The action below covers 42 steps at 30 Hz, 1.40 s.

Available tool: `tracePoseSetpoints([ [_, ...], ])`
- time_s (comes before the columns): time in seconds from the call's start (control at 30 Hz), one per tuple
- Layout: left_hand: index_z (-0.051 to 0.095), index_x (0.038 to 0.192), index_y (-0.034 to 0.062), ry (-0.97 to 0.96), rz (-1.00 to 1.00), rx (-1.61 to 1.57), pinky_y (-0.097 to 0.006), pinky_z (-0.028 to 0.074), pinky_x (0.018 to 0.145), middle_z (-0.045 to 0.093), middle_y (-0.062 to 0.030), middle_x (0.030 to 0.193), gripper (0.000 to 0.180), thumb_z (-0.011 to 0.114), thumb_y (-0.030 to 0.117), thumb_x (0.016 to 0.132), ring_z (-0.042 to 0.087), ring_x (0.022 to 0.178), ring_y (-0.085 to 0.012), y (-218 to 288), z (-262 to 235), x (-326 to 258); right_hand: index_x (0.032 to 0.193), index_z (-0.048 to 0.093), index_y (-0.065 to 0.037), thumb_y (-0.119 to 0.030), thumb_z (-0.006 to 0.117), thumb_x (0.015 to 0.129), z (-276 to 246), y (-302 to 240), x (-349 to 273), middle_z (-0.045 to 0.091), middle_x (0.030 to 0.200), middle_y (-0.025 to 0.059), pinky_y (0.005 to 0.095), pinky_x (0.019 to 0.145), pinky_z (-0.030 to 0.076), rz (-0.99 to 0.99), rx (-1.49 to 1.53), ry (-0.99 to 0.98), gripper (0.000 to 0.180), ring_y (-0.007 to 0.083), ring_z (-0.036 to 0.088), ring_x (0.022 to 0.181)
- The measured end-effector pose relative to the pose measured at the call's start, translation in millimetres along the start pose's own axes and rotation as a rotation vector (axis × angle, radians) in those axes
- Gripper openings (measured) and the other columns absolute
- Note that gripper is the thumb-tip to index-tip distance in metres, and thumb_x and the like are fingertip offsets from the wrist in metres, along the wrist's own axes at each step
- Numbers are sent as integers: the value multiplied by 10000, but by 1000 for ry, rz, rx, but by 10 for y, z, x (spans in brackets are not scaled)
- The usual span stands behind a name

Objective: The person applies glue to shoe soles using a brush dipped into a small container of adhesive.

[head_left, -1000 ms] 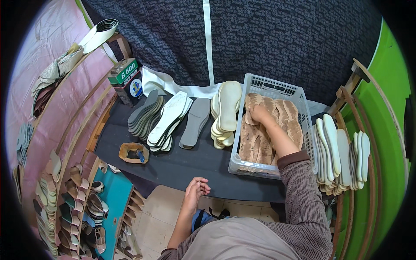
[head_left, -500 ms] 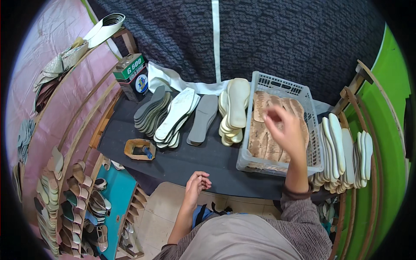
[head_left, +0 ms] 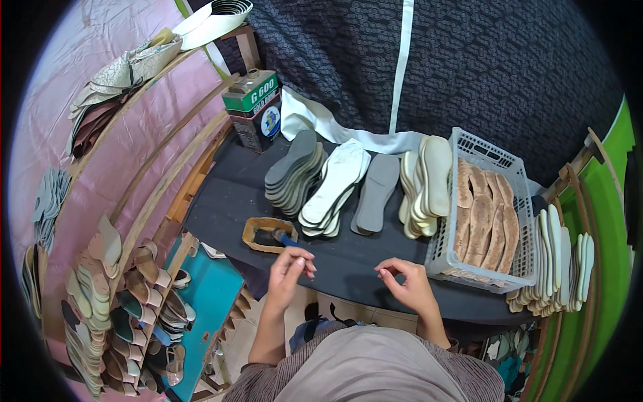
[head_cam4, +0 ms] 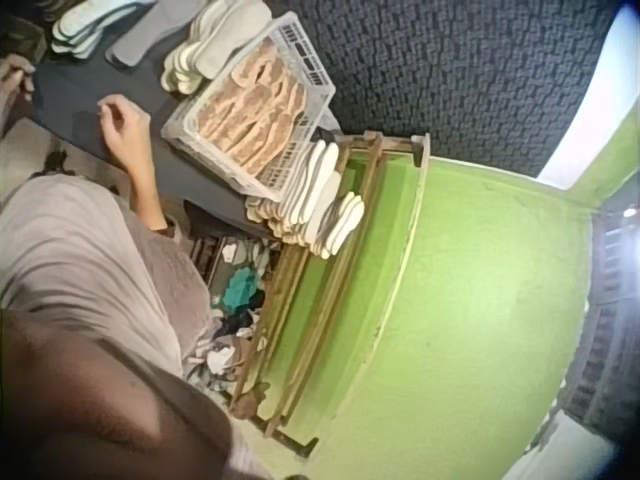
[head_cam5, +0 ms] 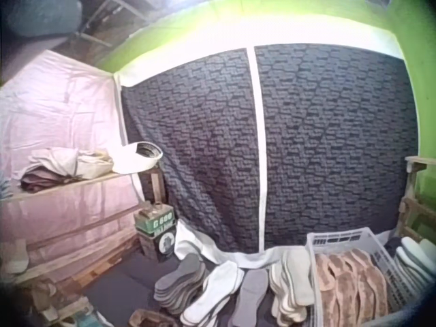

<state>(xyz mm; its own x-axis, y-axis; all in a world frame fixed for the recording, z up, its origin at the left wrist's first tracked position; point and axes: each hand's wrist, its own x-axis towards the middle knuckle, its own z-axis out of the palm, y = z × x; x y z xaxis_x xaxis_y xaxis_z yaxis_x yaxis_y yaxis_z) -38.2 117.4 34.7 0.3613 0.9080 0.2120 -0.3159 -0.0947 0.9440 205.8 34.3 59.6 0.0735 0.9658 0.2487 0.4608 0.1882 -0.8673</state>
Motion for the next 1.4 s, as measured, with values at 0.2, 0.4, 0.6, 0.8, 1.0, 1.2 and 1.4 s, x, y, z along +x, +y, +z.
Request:
tracePoseSetpoints([
  [0.2, 524, 959, 13, 47, 49, -77, -276, 442, 672, 552, -74, 784, 187, 463, 181, 905, 532, 728, -138, 159, -507, 277, 1090, 544, -27, -90, 621, 787, 514, 276, 518, 554, 1044, 177, 371, 797, 456, -60, -299, 293, 319, 318, 562, 944],
  [0.4, 539, 983, 2, -144, -33, -75, -238, 435, 685, 572, -67, 807, 198, 439, 161, 921, 536, 736, -108, 88, -792, 373, 1286, 378, 7, -267, 649, 786, 970, 919, 995, 419, 1261, 259, 479, 930, 376, 271, -747, 472, 630, 406, 451, 1112],
  [0.6, 545, 975, 15, -145, -106, -87, -240, 440, 695, 572, -57, 803, 197, 428, 165, 926, 538, 741, -103, 77, -1144, 485, 1275, 357, 76, -228, 635, 785, 1084, 1006, 1032, 482, 1186, 258, 456, 896, 408, 252, -793, 568, 640, 413, 473, 1067],
  [0.8, 546, 967, 26, -131, -131, -87, -240, 440, 693, 571, -51, 800, 196, 437, 182, 923, 536, 735, -104, 114, -1279, 560, 1258, 375, 102, -197, 599, 817, 961, 948, 1032, 548, 1019, 299, 452, 850, 420, 300, -748, 597, 578, 435, 511, 958],
  [1.0, 541, 969, 20, -123, -114, -111, -242, 438, 688, 569, -58, 799, 202, 444, 190, 921, 532, 728, -106, 106, -1381, 620, 1245, 421, 73, -219, 517, 891, 911, 697, 1047, 568, 984, 323, 463, 790, 449, 363, -661, 545, 469, 469, 552, 896],
  [1.2, 539, 954, 19, -110, -112, -154, -250, 435, 678, 565, -61, 788, 199, 434, 186, 922, 529, 722, -114, 137, -1406, 655, 1148, 545, 47, -281, 342, 981, 748, 332, 975, 637, 935, 211, 348, 651, 473, 288, -246, 663, 420, 265, 603, 709],
  [1.4, 374, 1230, 37, -143, -113, -272, -307, 448, 786, 548, -144, 1008, 463, 519, 330, 902, 551, 888, -192, 77, -1285, 672, 1168, 449, 82, -450, 173, 971, 972, -249, 819, 611, 962, 202, 247, 525, 458, 183, 724, 414, 630, 170, 575, 643],
])
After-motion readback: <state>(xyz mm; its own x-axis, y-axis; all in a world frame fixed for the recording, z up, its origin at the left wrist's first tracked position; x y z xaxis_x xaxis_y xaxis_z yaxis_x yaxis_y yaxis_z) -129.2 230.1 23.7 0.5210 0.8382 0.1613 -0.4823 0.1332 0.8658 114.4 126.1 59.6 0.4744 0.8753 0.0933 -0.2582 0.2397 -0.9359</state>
